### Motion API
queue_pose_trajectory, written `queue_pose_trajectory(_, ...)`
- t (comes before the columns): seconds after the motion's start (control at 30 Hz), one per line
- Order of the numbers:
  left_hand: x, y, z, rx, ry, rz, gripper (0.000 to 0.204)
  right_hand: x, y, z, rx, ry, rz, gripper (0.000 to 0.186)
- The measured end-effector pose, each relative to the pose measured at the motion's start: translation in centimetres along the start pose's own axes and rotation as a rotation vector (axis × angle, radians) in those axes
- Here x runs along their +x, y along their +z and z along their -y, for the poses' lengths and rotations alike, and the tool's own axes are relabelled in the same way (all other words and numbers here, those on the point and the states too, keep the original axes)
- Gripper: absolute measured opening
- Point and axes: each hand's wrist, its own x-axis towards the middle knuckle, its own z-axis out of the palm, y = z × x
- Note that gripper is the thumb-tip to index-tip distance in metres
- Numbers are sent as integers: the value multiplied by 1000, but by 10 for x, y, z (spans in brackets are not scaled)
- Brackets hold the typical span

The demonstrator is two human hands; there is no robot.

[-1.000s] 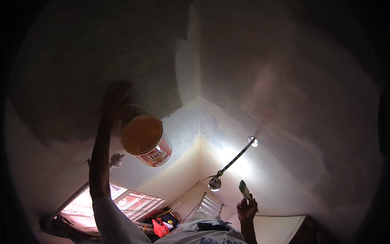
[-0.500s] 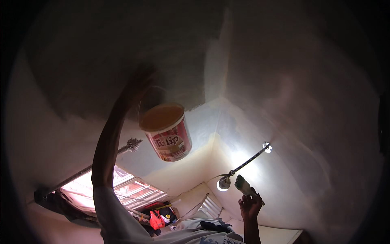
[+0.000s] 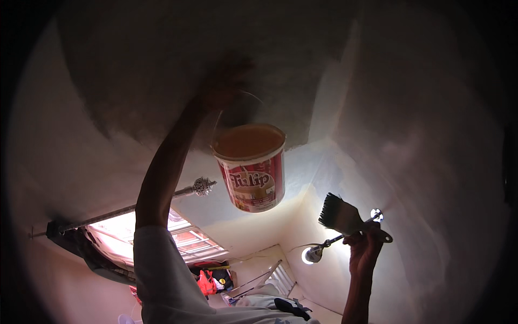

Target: The person paints a ceiling using a brush and a bucket of paint. They repeatedly dip the brush into the bucket and apply paint to the ceiling surface in a repetitive motion.

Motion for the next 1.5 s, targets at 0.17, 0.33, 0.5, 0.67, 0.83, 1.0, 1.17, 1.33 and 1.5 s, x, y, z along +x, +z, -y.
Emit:
queue_pose_trajectory(0.17,3,-21,-16,167,94,149,20,24,21,3,-101,-67,-3,26)
queue_pose_trajectory(0.33,-1,-19,-13,262,106,203,23,53,35,-1,-125,-99,-26,23)
queue_pose_trajectory(0.5,0,-18,-14,251,116,209,23,105,93,39,-371,-380,179,19)
queue_pose_trajectory(0.67,3,-10,-13,185,118,152,22,164,184,38,-584,-274,740,17)
queue_pose_trajectory(0.83,0,-19,-12,243,111,256,22,206,247,-32,-1127,-181,1079,26)
queue_pose_trajectory(1.0,7,-14,-14,233,117,254,22,234,240,-120,-1198,20,1183,25)
queue_pose_trajectory(1.17,2,-13,-12,246,145,215,21,237,225,-152,-1128,116,1200,21)
queue_pose_trajectory(1.33,-2,-10,-11,215,144,192,20,225,238,-129,-1473,43,1398,22)
queue_pose_trajectory(1.5,6,-17,-15,284,135,263,21,230,247,-104,-1440,-176,1469,25)
